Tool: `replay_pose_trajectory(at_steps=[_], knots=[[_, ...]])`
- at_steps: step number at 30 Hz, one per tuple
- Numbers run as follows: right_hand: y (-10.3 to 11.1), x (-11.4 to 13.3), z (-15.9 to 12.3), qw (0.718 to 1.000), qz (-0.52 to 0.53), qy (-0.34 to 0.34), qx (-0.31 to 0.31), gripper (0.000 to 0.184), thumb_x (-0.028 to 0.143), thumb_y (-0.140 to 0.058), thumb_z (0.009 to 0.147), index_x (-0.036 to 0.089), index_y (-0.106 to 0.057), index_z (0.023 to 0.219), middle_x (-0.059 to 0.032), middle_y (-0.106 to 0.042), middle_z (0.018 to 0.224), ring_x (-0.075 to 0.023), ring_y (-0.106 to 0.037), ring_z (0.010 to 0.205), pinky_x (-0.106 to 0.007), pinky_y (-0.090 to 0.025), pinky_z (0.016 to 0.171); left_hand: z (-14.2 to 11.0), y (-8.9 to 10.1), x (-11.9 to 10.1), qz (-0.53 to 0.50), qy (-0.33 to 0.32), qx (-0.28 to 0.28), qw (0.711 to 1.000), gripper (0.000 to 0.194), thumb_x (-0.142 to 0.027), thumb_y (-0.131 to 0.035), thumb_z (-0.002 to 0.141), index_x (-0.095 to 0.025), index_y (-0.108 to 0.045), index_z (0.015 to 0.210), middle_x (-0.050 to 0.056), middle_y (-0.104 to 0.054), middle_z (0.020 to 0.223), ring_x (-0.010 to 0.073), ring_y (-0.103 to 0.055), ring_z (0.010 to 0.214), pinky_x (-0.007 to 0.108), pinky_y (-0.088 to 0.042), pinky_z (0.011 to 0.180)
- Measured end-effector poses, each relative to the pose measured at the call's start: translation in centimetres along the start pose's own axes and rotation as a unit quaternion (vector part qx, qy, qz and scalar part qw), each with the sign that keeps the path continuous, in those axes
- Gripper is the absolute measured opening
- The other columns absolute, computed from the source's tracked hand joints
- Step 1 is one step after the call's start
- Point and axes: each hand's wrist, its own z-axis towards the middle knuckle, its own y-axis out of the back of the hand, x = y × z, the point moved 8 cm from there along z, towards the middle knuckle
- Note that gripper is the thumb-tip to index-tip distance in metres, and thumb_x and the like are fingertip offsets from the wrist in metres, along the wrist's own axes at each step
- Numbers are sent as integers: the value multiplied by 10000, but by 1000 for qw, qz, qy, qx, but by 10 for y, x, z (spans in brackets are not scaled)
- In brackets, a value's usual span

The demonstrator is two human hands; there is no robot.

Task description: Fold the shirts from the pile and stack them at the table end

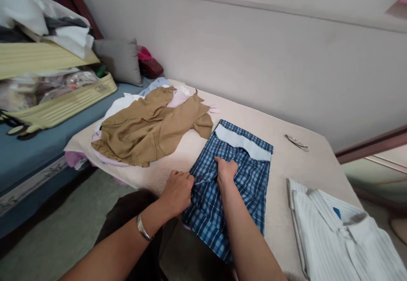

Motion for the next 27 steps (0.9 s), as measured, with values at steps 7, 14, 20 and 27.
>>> replay_pose_trajectory(at_steps=[7,14,20,27], knots=[[9,13,1,986,-156,26,48,396,428,-879,523,200,-617,714,-133,-710,784,-354,-699,875,-464,-578,767,-4,-12,4,21,-6,42,999,169,-189,-617,810,-154,-661,970,144,-664,1030,298,-599,1022,505,-367,985],[23,76,-67,859,-354,370,-7,438,529,-630,896,129,-662,1071,-265,-680,1100,-398,-623,1121,-538,-463,948,-6,-3,12,-8,0,86,996,270,-381,-679,795,-195,-673,990,117,-689,1056,304,-646,1007,481,-426,938],[-49,46,-102,752,-378,526,119,556,504,-502,989,231,-473,1473,-163,-423,1568,-377,-335,1453,-633,-280,1132,-2,3,43,22,41,102,994,256,-137,-557,770,-193,-674,990,119,-704,1028,303,-664,1008,428,-465,843],[-1,49,-114,765,-348,487,237,584,448,-442,1023,177,-382,1537,-175,-431,1559,-301,-360,1464,-532,-341,1167,-8,22,54,-1,21,59,998,274,-77,-510,764,-220,-637,960,71,-662,980,239,-637,971,357,-473,859]])
